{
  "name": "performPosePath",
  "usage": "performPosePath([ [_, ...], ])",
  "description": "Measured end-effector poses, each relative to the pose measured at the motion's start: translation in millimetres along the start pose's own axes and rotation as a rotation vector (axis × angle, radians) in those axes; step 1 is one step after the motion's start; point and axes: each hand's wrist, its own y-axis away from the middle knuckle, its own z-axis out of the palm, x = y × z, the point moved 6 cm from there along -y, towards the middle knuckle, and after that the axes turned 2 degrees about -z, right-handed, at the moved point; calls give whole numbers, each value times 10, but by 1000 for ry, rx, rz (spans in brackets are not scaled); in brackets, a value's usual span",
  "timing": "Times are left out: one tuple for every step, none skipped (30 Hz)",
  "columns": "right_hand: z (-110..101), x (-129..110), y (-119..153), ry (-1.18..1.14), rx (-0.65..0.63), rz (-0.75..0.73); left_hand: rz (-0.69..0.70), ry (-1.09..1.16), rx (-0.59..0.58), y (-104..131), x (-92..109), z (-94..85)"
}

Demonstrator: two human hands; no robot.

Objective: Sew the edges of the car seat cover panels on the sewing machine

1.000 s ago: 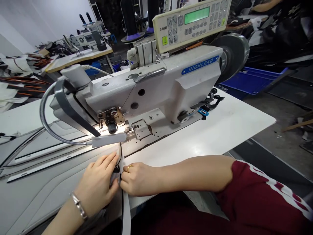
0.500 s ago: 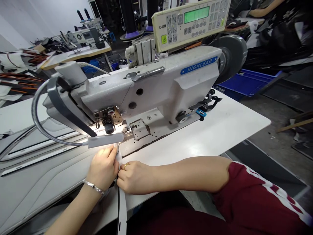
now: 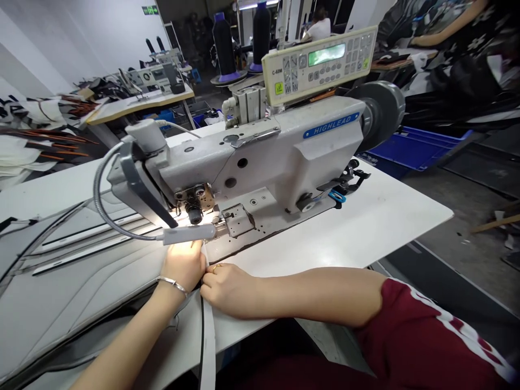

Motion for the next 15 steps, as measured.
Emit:
performPosePath([
  [7, 8, 5, -23, -4, -8, -13, 19, -3, -17, -16, -26],
  [10, 10, 11, -62, -3, -20, -27, 63, -10, -19, -55, -61],
  [3, 12, 17, -112, 12, -24, -35, 132, -28, 4, -119, -101],
  [-15, 18, 23, -174, 41, -14, -31, 213, -55, 57, -206, -143],
  [-40, 28, 29, -242, 80, 9, -11, 283, -94, 143, -312, -184],
  [-71, 38, 34, -307, 126, 37, 18, 324, -140, 261, -434, -222],
  [-103, 41, 37, -361, 168, 56, 52, 327, -188, 400, -568, -254],
  [-131, 31, 34, -398, 198, 54, 69, 275, -227, 546, -718, -278],
  [-154, 5, 21, -413, 207, 31, 57, 209, -250, 680, -880, -299],
  [-169, -30, 0, -406, 196, -5, 32, 163, -278, 789, -1032, -308],
  [-181, -63, -29, -381, 175, -37, 8, 148, -310, 864, -1160, -311],
  [-192, -87, -65, -348, 149, -55, -9, 166, -339, 897, -1259, -314],
  [-207, -104, -106, -315, 123, -62, -14, 211, -366, 888, -1326, -320],
  [-228, -115, -150, -284, 103, -58, -5, 269, -390, 843, -1366, -334],
  [-258, -128, -195, -259, 90, -54, 7, 324, -410, 771, -1391, -356],
])
